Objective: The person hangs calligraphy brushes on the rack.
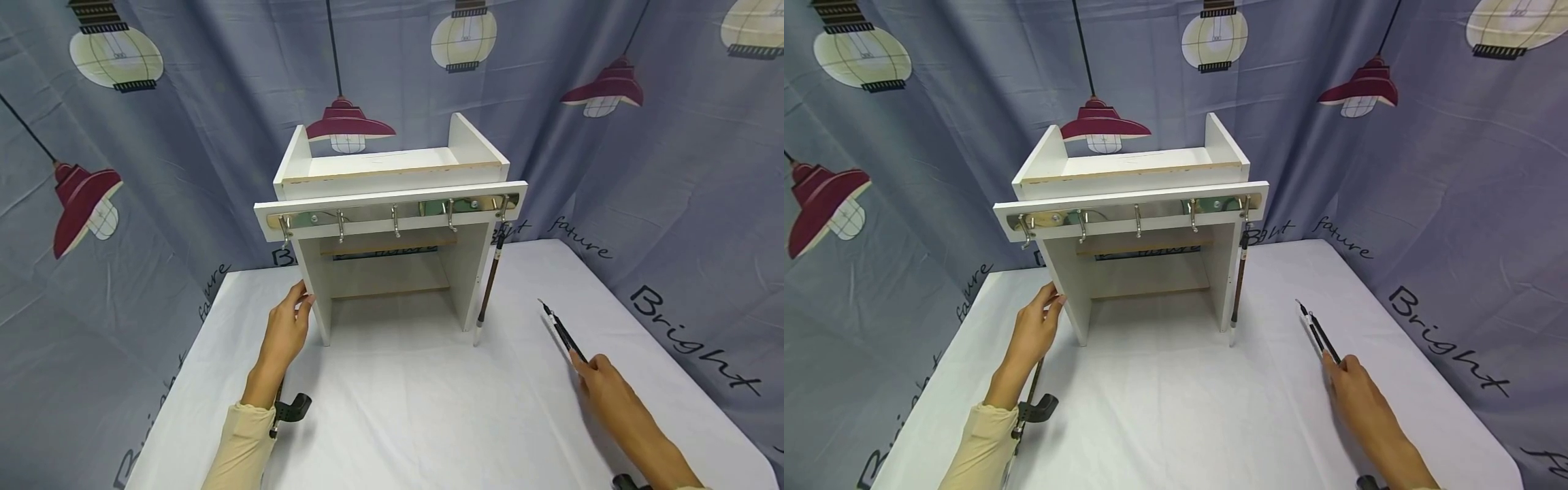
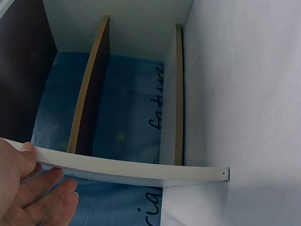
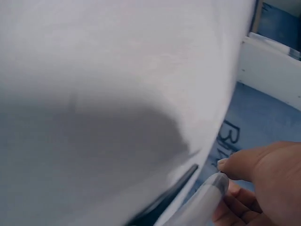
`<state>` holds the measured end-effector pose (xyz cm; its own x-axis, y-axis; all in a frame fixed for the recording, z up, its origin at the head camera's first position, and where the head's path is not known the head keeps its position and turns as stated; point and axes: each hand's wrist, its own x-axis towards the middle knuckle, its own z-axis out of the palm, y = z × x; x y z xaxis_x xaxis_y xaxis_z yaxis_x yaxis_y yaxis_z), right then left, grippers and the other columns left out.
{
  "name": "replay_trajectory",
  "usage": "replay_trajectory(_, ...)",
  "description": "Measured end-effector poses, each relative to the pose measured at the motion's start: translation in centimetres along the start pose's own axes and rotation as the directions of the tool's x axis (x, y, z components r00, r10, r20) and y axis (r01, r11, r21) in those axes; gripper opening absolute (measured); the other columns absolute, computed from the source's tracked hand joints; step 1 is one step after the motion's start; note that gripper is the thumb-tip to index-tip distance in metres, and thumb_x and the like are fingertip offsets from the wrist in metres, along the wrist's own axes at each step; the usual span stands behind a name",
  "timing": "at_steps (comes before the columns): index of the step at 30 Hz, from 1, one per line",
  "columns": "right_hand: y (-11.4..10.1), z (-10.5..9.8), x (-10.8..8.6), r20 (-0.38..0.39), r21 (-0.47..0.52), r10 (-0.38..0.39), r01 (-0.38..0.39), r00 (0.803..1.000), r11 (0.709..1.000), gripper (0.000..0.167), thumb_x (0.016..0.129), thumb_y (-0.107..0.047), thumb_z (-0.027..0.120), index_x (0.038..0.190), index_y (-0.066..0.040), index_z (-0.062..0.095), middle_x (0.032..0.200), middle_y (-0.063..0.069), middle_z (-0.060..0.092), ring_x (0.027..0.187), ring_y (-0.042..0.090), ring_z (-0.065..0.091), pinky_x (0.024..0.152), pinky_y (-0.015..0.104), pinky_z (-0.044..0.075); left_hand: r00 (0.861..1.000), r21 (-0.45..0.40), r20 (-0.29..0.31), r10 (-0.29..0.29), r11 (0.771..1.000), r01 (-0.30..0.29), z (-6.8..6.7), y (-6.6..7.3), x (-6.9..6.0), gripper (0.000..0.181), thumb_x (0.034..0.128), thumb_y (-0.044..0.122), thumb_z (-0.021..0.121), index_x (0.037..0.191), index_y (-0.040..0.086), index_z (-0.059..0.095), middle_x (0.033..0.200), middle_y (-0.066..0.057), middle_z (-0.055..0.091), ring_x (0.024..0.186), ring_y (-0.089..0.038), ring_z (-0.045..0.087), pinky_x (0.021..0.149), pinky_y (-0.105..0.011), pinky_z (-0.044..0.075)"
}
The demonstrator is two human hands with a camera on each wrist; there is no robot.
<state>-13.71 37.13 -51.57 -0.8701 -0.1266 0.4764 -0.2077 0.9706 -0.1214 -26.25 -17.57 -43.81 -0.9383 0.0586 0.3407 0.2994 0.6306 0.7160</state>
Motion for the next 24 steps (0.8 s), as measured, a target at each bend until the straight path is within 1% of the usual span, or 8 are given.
replay_trajectory(3,-0.4,-0.5,0.6,-0.094,0.012,-0.029,0.03,0.995,0.999,0.058,0.07,0.021,0.079,0.126,0.011,0.067,0.083,0.017,0.052,0.06,0.018,0.046,0.045,0.034,0.04,1.0,0.0,-0.004,0.001,1.0,-0.001,0.0,0.0,0.0,0.043,0.1135,0.019,0.051,0.155,0.007,0.049,0.146,-0.022,0.062,0.135,-0.041,0.06,0.105,-0.058,0.054)
replay_trajectory(6,-1.1,-1.4,1.3,-0.156,0.023,-0.039,0.043,0.987,0.999,0.061,0.069,0.022,0.08,0.128,0.01,0.067,0.086,0.019,0.054,0.059,0.018,0.046,0.044,0.032,0.038,1.0,-0.001,-0.005,0.003,1.0,-0.003,0.0,0.0,0.0,0.043,0.1135,0.019,0.051,0.155,0.007,0.049,0.146,-0.021,0.062,0.135,-0.041,0.06,0.105,-0.058,0.054)
replay_trajectory(9,-2.2,-2.6,1.9,-0.181,0.032,-0.026,0.033,0.983,0.999,0.063,0.073,0.021,0.08,0.132,0.008,0.065,0.092,0.022,0.056,0.062,0.024,0.054,0.045,0.035,0.041,1.0,0.0,-0.003,0.004,1.0,-0.004,0.0,0.0,0.0,0.044,0.1134,0.019,0.051,0.155,0.007,0.049,0.146,-0.022,0.062,0.135,-0.041,0.06,0.105,-0.058,0.054)
replay_trajectory(13,-3.9,-4.5,2.5,-0.191,0.058,0.022,-0.011,0.981,0.998,0.069,0.078,0.019,0.079,0.142,0.004,0.06,0.102,0.023,0.057,0.078,0.035,0.064,0.054,0.046,0.051,1.0,0.004,-0.002,0.006,1.0,-0.006,-0.1,0.0,0.0,0.044,0.1133,0.019,0.051,0.156,0.007,0.049,0.146,-0.022,0.062,0.135,-0.041,0.06,0.104,-0.058,0.055)
replay_trajectory(15,-4.8,-5.4,2.8,-0.205,0.079,0.039,-0.023,0.978,0.997,0.072,0.08,0.018,0.077,0.147,0.001,0.058,0.105,0.022,0.057,0.083,0.037,0.065,0.058,0.049,0.053,1.0,0.006,-0.003,0.007,1.0,-0.007,-0.1,0.0,0.0,0.044,0.1133,0.019,0.051,0.156,0.007,0.049,0.146,-0.022,0.062,0.135,-0.041,0.06,0.104,-0.058,0.055)
replay_trajectory(18,-6.0,-6.7,3.1,-0.234,0.103,0.057,-0.034,0.971,0.994,0.075,0.082,0.017,0.076,0.151,-0.005,0.057,0.107,0.02,0.057,0.084,0.034,0.064,0.058,0.038,0.051,1.0,0.004,-0.005,0.008,1.0,-0.008,-0.1,0.0,0.0,0.044,0.1132,0.019,0.051,0.155,0.007,0.049,0.146,-0.022,0.062,0.135,-0.041,0.06,0.104,-0.058,0.055)
replay_trajectory(21,-7.1,-7.6,3.3,-0.277,0.123,0.061,-0.028,0.959,0.992,0.077,0.083,0.018,0.076,0.152,-0.011,0.058,0.107,0.017,0.058,0.084,0.028,0.06,0.057,0.025,0.044,1.0,0.003,-0.005,0.011,1.0,-0.011,0.0,-0.1,0.0,0.044,0.1133,0.018,0.051,0.155,0.007,0.049,0.146,-0.021,0.062,0.135,-0.041,0.06,0.104,-0.058,0.055)
replay_trajectory(24,-8.0,-8.5,3.3,-0.323,0.123,0.041,-0.001,0.946,0.992,0.079,0.081,0.021,0.076,0.151,-0.012,0.06,0.107,0.016,0.058,0.084,0.024,0.057,0.06,0.021,0.042,1.0,0.002,-0.003,0.013,1.0,-0.013,0.0,-0.1,0.0,0.043,0.1133,0.018,0.051,0.155,0.007,0.049,0.146,-0.021,0.062,0.135,-0.041,0.06,0.104,-0.058,0.055)
